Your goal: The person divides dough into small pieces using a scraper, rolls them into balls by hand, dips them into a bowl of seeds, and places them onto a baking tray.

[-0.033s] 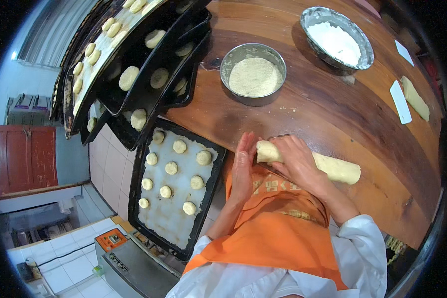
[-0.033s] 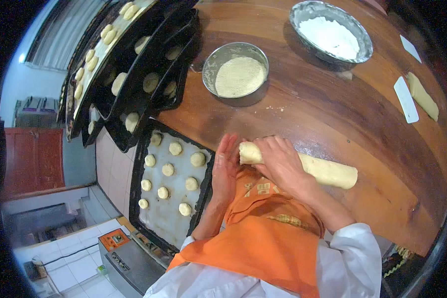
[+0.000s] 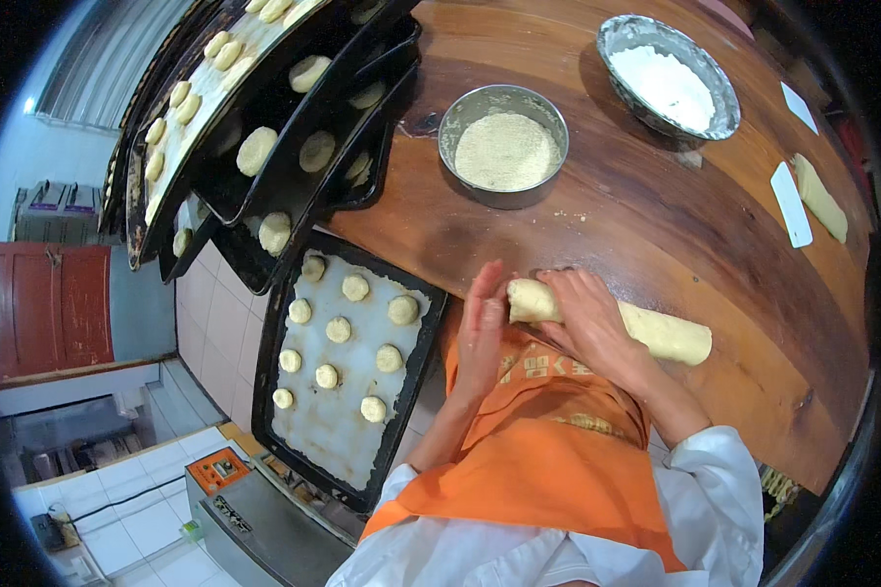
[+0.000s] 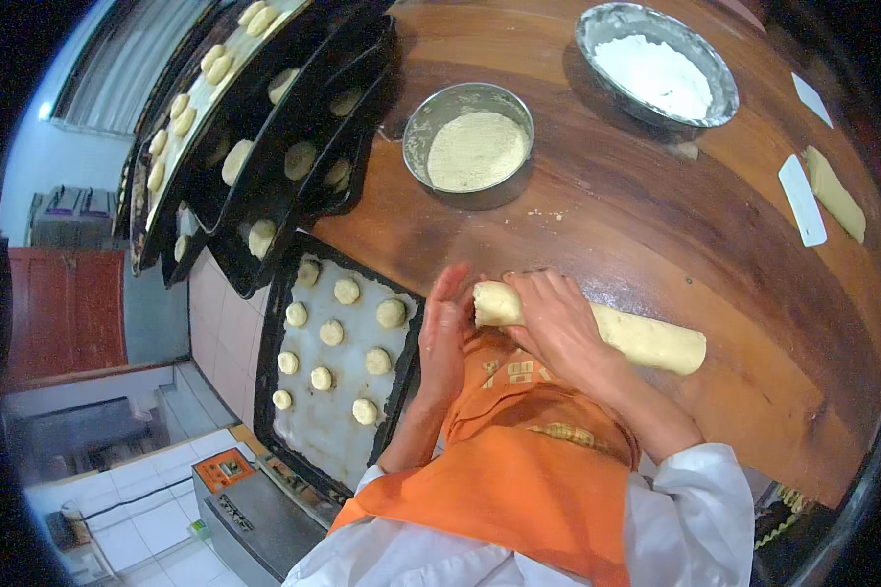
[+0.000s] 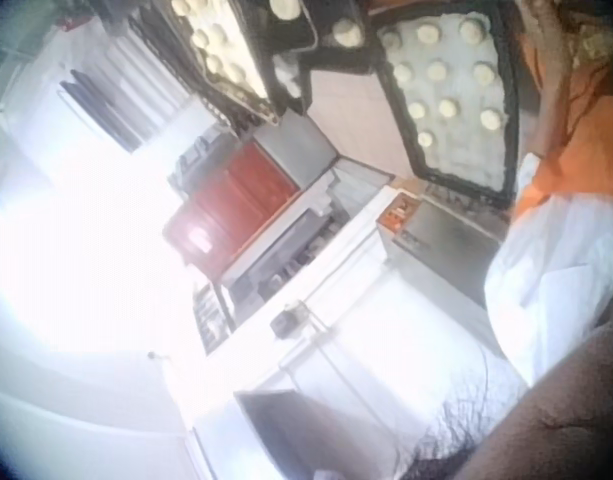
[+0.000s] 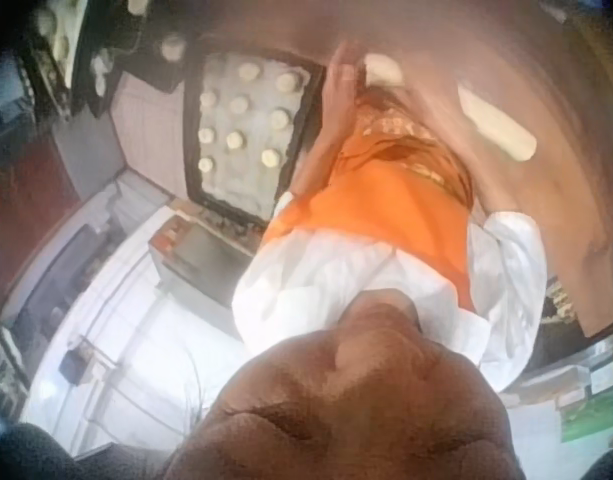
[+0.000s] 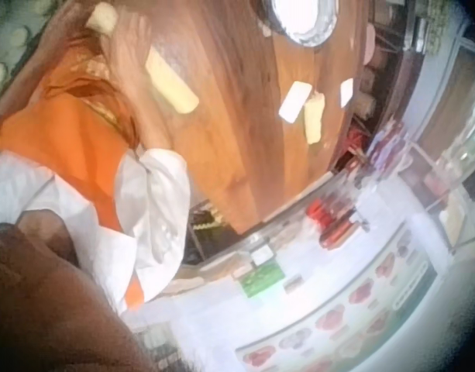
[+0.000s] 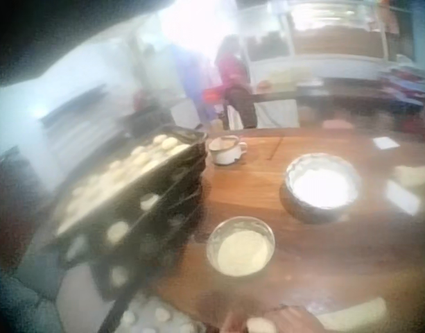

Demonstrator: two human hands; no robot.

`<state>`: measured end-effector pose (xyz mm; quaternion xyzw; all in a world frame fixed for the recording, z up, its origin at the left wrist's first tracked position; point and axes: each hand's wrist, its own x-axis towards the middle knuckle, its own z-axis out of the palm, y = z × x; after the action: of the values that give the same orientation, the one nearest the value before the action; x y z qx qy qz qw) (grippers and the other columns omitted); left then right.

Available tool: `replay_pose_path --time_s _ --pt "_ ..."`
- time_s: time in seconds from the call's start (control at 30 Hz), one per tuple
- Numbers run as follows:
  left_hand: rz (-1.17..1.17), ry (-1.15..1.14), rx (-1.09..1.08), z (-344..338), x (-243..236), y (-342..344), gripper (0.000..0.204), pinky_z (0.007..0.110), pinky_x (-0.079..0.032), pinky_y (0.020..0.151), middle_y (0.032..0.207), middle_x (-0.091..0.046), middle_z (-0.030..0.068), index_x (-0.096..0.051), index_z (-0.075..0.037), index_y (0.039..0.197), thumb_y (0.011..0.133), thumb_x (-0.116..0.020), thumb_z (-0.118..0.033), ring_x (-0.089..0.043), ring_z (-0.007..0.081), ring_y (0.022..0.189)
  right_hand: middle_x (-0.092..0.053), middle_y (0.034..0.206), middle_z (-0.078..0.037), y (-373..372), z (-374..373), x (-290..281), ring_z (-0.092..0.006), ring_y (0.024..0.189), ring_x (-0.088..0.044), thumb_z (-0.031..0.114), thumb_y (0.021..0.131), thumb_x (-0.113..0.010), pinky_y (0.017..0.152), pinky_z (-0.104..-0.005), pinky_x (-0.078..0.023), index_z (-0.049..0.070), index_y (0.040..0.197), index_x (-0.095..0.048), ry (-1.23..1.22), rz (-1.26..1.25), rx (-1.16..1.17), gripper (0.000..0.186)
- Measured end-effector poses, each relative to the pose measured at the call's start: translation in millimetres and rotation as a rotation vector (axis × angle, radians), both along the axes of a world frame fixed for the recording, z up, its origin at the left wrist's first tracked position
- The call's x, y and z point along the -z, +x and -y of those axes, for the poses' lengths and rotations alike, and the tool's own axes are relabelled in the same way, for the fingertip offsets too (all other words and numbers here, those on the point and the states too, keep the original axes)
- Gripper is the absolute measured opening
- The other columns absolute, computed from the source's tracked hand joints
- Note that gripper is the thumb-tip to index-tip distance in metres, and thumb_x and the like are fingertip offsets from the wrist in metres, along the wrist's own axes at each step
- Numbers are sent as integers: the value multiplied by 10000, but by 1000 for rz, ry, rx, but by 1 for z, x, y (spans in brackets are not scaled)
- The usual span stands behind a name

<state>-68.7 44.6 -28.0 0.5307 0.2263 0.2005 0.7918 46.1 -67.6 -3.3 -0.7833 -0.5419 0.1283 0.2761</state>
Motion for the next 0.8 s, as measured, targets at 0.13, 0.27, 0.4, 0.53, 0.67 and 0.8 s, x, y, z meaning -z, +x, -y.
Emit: replay_pose_path --time_s 0.13,0.27,0.4,0.53,0.67,0.8 --pt "-67 719 60 0 -3 10 391 312 -413 852 1106 -492 125 -464 -17 1165 806 -590 -110 -504 235 998 -502 988 -141 -2 6 2 -309 877 -475 88 646 -698 791 -396 -389 -38 1303 -274 150 -194 41 792" --pt "-114 732 -16 8 0 19 338 333 -452 754 978 -520 145 -535 -20 1003 716 -691 -102 -535 279 902 -501 1009 -157 -4 7 4 -328 928 -477 86 655 -692 836 -397 -391 -40 1301 -276 244 -328 97 778" --pt "2 978 -122 12 -2 27 326 339 -465 707 933 -536 133 -525 -34 976 699 -694 -71 -545 291 838 -509 1030 -173 4 6 -4 -334 976 -486 85 675 -670 844 -390 -399 -30 1265 -335 172 -263 25 687" --pt "131 1204 -176 10 6 34 322 323 -470 633 897 -540 117 -521 -50 972 695 -685 -48 -559 285 741 -510 1042 -185 16 2 -3 -333 982 -499 85 712 -614 833 -384 -406 -21 1150 -438 142 -390 -91 484" --pt "90 1175 -134 -5 1 39 249 297 -475 614 838 -558 95 -527 -59 954 737 -648 -78 -575 238 707 -511 1097 -162 26 -3 -7 -280 1029 -502 133 735 -622 860 -379 -392 -22 1091 -458 -138 -716 -38 421" --pt "47 -366 -351 -19 -10 49 140 282 -467 620 800 -556 53 -510 -61 929 863 -512 -184 -556 171 687 -395 1285 -153 34 3 -9 -243 1200 -382 191 737 -667 972 -355 -328 -11 1254 -335 28 -858 -14 647"
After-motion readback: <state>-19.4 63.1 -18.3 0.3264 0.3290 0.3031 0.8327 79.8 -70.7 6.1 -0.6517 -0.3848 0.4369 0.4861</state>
